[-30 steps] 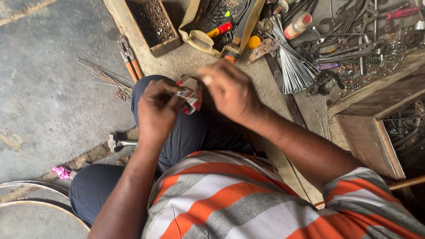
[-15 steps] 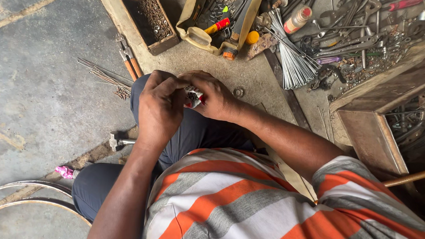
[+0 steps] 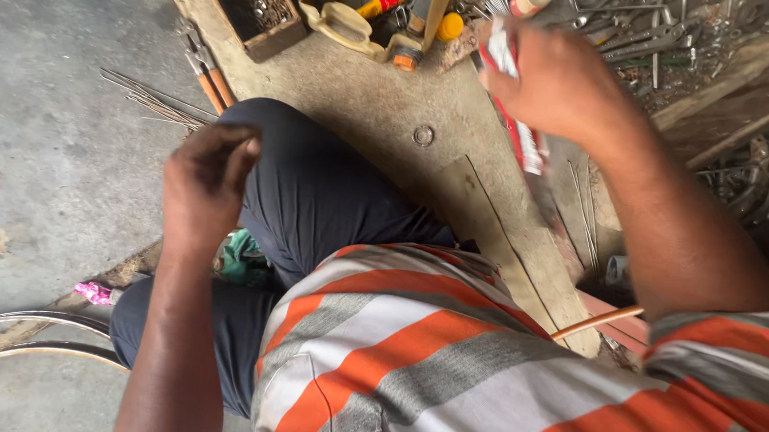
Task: The person sits on the floor and uses a hammer to strike the ends of thin metal rods placed on a metal bar. They then wipe the rods with a cloth, pick up a small metal ring, and open a small container to examine its contents.
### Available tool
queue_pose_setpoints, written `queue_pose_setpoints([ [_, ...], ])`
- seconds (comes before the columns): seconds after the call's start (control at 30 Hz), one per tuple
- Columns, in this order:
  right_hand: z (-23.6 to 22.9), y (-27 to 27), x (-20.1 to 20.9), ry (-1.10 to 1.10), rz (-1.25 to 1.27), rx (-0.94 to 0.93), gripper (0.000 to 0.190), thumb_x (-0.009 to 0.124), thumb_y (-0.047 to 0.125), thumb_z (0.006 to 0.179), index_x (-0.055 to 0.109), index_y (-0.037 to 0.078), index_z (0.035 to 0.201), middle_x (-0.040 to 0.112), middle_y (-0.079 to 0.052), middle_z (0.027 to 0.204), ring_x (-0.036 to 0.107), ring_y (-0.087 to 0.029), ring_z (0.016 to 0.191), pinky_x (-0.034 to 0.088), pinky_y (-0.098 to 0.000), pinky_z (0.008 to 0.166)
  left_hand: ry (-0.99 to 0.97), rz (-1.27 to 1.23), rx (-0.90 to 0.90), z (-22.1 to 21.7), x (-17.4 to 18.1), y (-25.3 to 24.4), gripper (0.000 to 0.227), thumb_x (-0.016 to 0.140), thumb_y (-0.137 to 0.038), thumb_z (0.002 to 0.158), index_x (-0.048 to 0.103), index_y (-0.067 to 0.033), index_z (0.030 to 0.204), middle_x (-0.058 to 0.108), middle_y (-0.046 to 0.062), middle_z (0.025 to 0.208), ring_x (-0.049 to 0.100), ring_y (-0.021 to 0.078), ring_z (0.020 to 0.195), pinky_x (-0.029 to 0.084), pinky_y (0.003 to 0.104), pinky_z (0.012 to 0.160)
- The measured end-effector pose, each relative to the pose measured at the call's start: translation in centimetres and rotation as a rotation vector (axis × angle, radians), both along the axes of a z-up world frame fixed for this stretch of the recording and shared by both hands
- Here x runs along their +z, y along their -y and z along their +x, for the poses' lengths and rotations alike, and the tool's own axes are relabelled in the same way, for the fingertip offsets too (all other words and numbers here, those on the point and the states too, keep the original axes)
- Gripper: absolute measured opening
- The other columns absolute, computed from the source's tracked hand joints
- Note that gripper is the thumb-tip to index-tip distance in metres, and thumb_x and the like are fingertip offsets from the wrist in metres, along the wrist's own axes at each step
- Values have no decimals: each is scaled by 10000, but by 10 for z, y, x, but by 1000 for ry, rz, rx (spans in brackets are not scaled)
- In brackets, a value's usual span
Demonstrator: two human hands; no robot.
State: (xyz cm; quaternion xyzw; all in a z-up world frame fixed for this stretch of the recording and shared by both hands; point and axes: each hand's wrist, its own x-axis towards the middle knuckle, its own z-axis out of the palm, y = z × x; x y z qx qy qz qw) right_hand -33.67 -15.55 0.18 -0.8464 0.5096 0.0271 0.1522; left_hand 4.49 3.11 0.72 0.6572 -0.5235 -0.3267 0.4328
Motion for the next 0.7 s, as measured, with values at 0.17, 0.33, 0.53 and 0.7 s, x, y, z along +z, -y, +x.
queue_pose_setpoints([
  [0.17,-57,-11,-112,-406,304,-52,365,620,200,871,696,69,1203,735,-238,1125,708,-427,1048,566,-547,922,32,287,98,31,-47,-48,219,716,-174,997,722,-24,1156,763,99,935,706,132,808,565,271,709],
  [0.33,-59,17,-162,-350,315,-85,606,728,499,898,667,73,1325,680,-266,1272,649,-430,1186,510,-509,1055,91,278,165,63,-73,-93,224,687,-155,998,730,-5,1160,771,93,984,724,138,867,551,282,772],
  [0.53,33,112,-185,120,-86,-290,1109,907,475,757,281,73,1580,421,-387,1437,482,-568,1299,443,-588,1038,57,400,337,61,-101,-113,248,681,-193,1004,720,-21,1178,775,93,943,713,145,829,541,285,738],
  [0.7,73,139,-187,-77,-5,-381,1052,883,394,776,288,179,1617,273,-353,1514,482,-528,1292,454,-558,1037,-160,436,432,43,-109,-128,263,696,-225,981,731,-32,1157,769,74,926,715,133,815,564,278,751],
])
